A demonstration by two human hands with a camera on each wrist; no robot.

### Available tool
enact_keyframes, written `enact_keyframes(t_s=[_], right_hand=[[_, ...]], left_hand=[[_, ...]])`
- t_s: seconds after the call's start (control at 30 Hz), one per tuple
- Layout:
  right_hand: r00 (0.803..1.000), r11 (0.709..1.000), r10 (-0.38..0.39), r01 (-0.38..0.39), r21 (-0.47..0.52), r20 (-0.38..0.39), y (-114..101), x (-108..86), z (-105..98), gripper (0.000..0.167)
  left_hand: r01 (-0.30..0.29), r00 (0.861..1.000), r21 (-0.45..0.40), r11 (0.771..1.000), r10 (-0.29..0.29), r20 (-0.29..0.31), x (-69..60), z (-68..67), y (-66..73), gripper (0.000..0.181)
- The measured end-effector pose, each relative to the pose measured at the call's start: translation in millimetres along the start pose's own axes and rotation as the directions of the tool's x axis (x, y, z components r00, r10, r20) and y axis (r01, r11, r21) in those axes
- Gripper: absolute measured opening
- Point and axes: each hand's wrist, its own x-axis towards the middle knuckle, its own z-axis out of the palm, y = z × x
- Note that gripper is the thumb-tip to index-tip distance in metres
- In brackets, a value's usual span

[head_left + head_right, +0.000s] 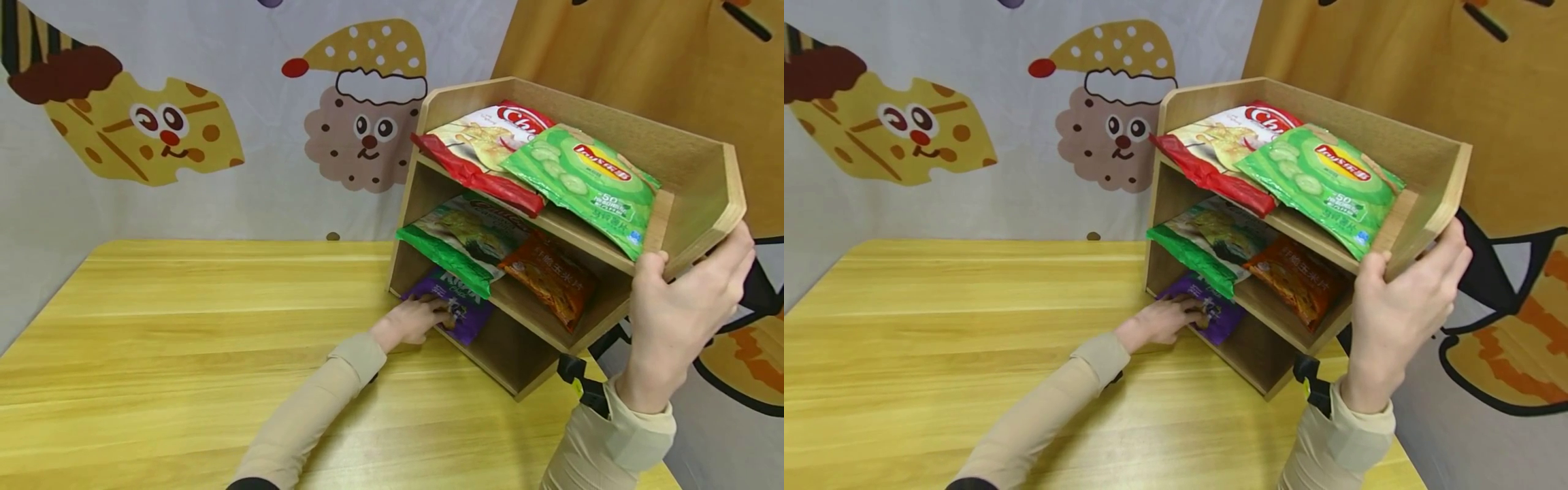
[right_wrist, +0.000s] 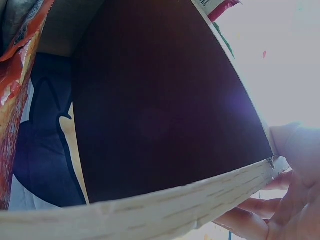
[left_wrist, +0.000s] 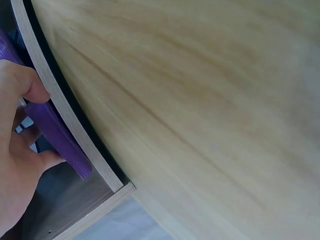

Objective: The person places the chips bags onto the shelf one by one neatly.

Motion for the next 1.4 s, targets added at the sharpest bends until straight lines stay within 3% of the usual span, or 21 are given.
enact_keyframes(t_s=[0.17, 0.5, 0.63, 0.8, 0.93, 1.03, 1.17, 1.3, 1.4], right_hand=[[1.000, 1.000, -0.003, 0.003, -0.001, 0.005, -1.8, -0.4, -0.4, 0.060], [1.000, 1.000, 0.004, -0.004, 0.002, 0.013, -4.6, -0.6, -0.4, 0.060], [1.000, 1.000, 0.002, -0.002, 0.001, 0.004, -1.5, 0.5, 0.8, 0.060], [1.000, 1.000, 0.002, -0.002, 0.004, 0.005, 0.6, 0.5, 1.7, 0.060], [1.000, 1.000, 0.008, -0.008, 0.006, 0.007, 0.3, 0.5, 2.0, 0.061], [1.000, 1.000, 0.013, -0.013, 0.009, 0.000, 0.4, 0.9, 1.9, 0.060], [1.000, 1.000, 0.018, -0.018, 0.012, -0.006, 1.9, -0.1, 1.9, 0.057], [0.999, 0.999, 0.030, -0.029, 0.015, -0.025, 2.2, -1.8, 3.1, 0.050], [0.990, 0.996, 0.036, -0.023, 0.091, -0.138, -3.6, -7.2, 5.7, 0.041]], left_hand=[[0.004, 1.000, -0.020, 1.000, -0.004, 0.003, -0.6, -1.2, -0.2, 0.056], [0.001, 0.996, -0.067, 0.998, -0.007, -0.090, -12.8, -0.6, -2.1, 0.048], [0.017, 0.995, -0.085, 0.996, -0.025, -0.099, -21.9, -1.7, -5.1, 0.049], [0.054, 0.991, -0.170, 0.984, -0.074, -0.115, -37.5, -4.2, -11.8, 0.047], [0.088, 0.977, -0.244, 0.966, -0.132, -0.170, -55.4, -5.3, -22.1, 0.044], [0.116, 0.954, -0.293, 0.949, -0.188, -0.233, -71.8, -5.2, -33.7, 0.038], [0.207, 0.910, -0.366, 0.907, -0.316, -0.270, -98.0, -4.7, -55.5, 0.035], [0.336, 0.835, -0.441, 0.832, -0.479, -0.270, -127.7, -6.4, -81.4, 0.040], [0.414, 0.766, -0.471, 0.779, -0.578, -0.283, -150.2, -9.3, -99.5, 0.043]])
